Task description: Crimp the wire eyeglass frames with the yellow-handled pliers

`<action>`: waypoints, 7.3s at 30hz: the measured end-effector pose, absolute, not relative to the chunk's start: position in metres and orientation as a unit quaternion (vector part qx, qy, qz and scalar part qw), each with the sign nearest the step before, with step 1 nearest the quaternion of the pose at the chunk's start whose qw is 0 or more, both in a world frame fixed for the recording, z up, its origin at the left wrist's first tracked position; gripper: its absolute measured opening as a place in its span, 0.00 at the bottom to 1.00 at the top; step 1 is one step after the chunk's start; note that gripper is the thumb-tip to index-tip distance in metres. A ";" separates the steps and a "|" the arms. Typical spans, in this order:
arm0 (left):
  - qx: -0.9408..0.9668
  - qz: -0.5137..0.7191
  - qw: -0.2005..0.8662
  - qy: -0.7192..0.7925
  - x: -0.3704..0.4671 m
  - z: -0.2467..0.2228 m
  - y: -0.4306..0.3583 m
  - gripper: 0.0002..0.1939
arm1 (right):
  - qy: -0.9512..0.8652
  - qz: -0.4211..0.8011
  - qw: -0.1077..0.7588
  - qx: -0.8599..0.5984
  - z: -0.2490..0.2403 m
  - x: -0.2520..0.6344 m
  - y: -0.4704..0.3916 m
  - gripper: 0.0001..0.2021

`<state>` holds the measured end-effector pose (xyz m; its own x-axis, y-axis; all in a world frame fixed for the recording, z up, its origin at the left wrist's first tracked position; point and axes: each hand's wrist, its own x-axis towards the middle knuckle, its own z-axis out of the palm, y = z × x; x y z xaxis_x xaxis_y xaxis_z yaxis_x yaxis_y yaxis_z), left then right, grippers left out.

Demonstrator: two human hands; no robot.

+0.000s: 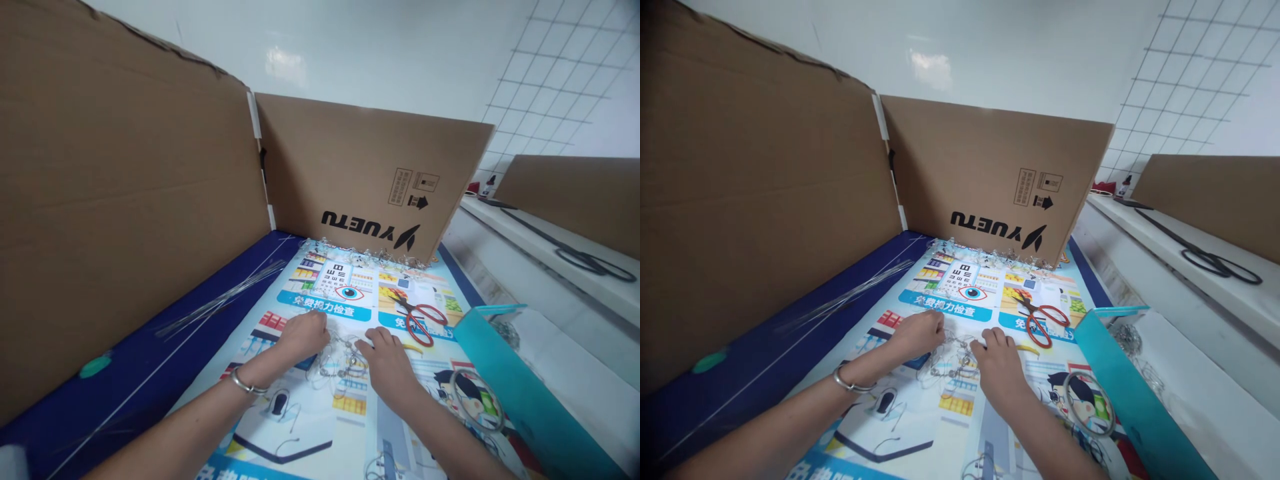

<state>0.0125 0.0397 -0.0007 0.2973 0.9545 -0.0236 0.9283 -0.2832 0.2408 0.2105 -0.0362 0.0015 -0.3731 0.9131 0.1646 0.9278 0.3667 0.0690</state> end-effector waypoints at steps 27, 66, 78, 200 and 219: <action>0.905 0.039 0.220 0.362 -0.050 0.039 0.052 0.07 | -0.814 -0.044 0.079 -0.573 -0.008 0.218 -0.036 0.28; 0.892 0.039 0.087 0.442 -0.021 -0.002 0.051 0.08 | -0.824 -0.060 0.065 -0.560 -0.007 0.218 -0.035 0.27; 0.866 0.019 0.060 0.496 -0.014 0.002 0.046 0.11 | -0.821 -0.067 0.076 -0.562 -0.007 0.216 -0.037 0.27; 0.888 0.108 0.141 0.423 0.018 -0.006 0.013 0.21 | -0.832 0.052 0.099 -0.543 -0.004 0.216 -0.048 0.23; 0.886 0.106 0.149 0.426 0.020 -0.004 0.019 0.24 | -0.823 0.053 0.101 -0.557 0.003 0.214 -0.051 0.23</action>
